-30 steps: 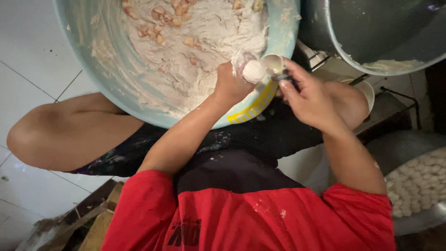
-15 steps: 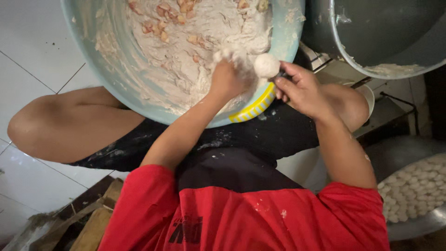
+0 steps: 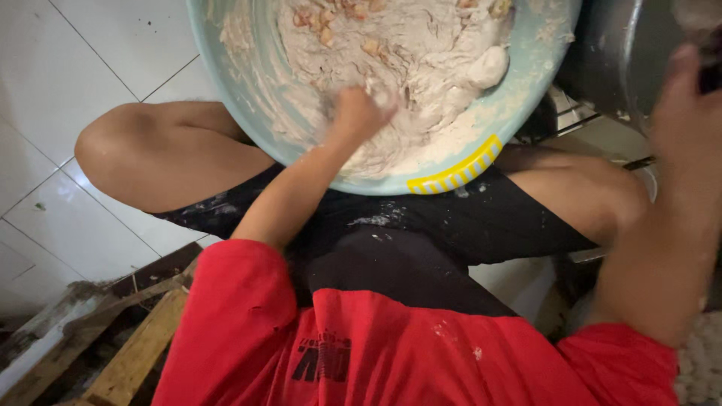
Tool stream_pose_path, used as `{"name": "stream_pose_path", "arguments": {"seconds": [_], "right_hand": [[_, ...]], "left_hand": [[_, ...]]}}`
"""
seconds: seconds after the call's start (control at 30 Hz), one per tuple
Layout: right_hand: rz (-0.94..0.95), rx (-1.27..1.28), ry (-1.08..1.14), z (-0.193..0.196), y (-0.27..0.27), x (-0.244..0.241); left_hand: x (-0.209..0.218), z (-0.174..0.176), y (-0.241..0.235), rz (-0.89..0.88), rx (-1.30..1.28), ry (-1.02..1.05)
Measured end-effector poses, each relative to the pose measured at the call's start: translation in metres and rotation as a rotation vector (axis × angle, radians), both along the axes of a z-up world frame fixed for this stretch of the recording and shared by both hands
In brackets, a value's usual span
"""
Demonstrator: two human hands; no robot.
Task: The person scoops dough from a large bowl, shapes it into small balls, and drops them into a pot of boiling water. They use a ladle to stir the boiling water and a strainer to remove cooked balls, placing them into a second pot. The person also adds chopped ingredients from a blue tray into the dough and mixes them by hand.
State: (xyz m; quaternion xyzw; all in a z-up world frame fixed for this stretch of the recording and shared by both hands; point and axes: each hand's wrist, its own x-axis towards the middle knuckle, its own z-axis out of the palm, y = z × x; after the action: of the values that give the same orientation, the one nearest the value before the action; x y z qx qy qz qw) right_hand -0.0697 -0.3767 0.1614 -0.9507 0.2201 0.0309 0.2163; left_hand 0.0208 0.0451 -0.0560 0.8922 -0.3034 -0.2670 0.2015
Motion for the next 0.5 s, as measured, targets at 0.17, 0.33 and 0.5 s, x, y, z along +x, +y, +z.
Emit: {"name": "stream_pose_path", "arguments": {"seconds": [0.17, 0.33, 0.5], "right_hand": [[0.107, -0.259, 0.183, -0.074, -0.089, -0.035], [-0.184, -0.066, 0.288, -0.072, -0.094, -0.048], [-0.2, 0.058, 0.059, -0.021, -0.045, -0.052]], "left_hand": [[-0.018, -0.021, -0.025, 0.593, -0.01, 0.063], [-0.035, -0.064, -0.041, 0.237, -0.301, 0.229], [-0.049, -0.074, -0.059, 0.086, -0.368, 0.15]]}}
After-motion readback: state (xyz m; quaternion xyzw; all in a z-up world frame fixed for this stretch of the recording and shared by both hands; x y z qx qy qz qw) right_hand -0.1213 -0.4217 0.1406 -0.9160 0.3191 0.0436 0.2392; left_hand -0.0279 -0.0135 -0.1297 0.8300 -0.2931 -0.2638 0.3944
